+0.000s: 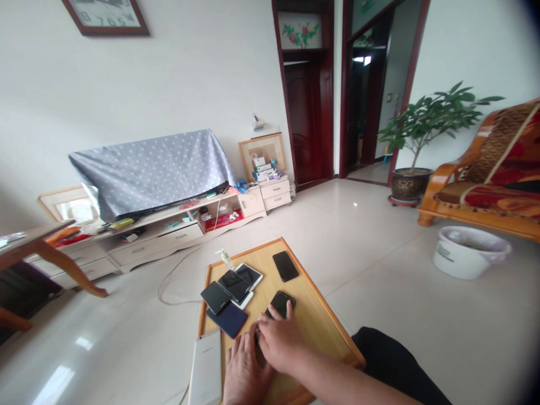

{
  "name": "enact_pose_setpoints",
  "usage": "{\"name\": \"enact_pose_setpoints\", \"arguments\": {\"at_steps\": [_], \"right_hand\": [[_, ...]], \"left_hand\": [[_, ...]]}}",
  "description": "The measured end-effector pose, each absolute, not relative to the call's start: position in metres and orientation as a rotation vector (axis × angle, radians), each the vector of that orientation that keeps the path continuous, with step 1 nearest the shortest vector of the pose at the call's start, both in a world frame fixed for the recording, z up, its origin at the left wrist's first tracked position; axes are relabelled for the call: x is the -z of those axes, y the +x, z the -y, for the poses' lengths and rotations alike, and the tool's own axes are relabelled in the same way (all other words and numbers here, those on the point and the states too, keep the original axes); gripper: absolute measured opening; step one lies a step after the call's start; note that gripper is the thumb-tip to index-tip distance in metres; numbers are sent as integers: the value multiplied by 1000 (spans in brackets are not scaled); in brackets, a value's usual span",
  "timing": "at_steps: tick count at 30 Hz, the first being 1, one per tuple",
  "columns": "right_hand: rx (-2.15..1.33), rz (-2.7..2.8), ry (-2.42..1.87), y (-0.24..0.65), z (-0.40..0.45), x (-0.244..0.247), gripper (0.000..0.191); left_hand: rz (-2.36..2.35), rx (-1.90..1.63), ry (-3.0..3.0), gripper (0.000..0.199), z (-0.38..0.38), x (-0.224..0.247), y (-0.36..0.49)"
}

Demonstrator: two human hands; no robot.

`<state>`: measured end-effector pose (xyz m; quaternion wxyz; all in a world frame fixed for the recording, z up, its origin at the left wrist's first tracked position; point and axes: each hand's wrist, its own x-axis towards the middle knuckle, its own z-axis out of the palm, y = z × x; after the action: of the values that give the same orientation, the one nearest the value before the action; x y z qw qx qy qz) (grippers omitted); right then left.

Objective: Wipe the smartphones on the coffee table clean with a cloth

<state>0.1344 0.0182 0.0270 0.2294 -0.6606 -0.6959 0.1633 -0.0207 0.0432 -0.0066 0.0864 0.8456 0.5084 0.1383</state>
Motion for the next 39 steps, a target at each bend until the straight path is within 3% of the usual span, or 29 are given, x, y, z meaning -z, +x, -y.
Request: {"name": "enact_pose_setpoints", "arguments": {"at_steps": [10, 18, 26, 34, 39], "right_hand": [[-336, 1661, -2102, 181, -38, -22, 45], [-427, 1911, -1772, 144, -1, -22, 42], [-311, 1653, -2072, 181, -18, -20, 44], [-367, 1876, -1753, 142, 21, -17, 43], [-374, 1752, -1914, 169, 11, -18, 45]], "left_hand": [[-1529, -463, 2527, 70, -42, 5, -21], [-1501, -497, 2504, 71, -45, 10, -22], [-1512, -493, 2568, 66, -44, 9, -21], [-1508, -475, 2541, 62, -47, 15, -24], [-1511, -472, 2547, 65, -45, 9, -21]]}}
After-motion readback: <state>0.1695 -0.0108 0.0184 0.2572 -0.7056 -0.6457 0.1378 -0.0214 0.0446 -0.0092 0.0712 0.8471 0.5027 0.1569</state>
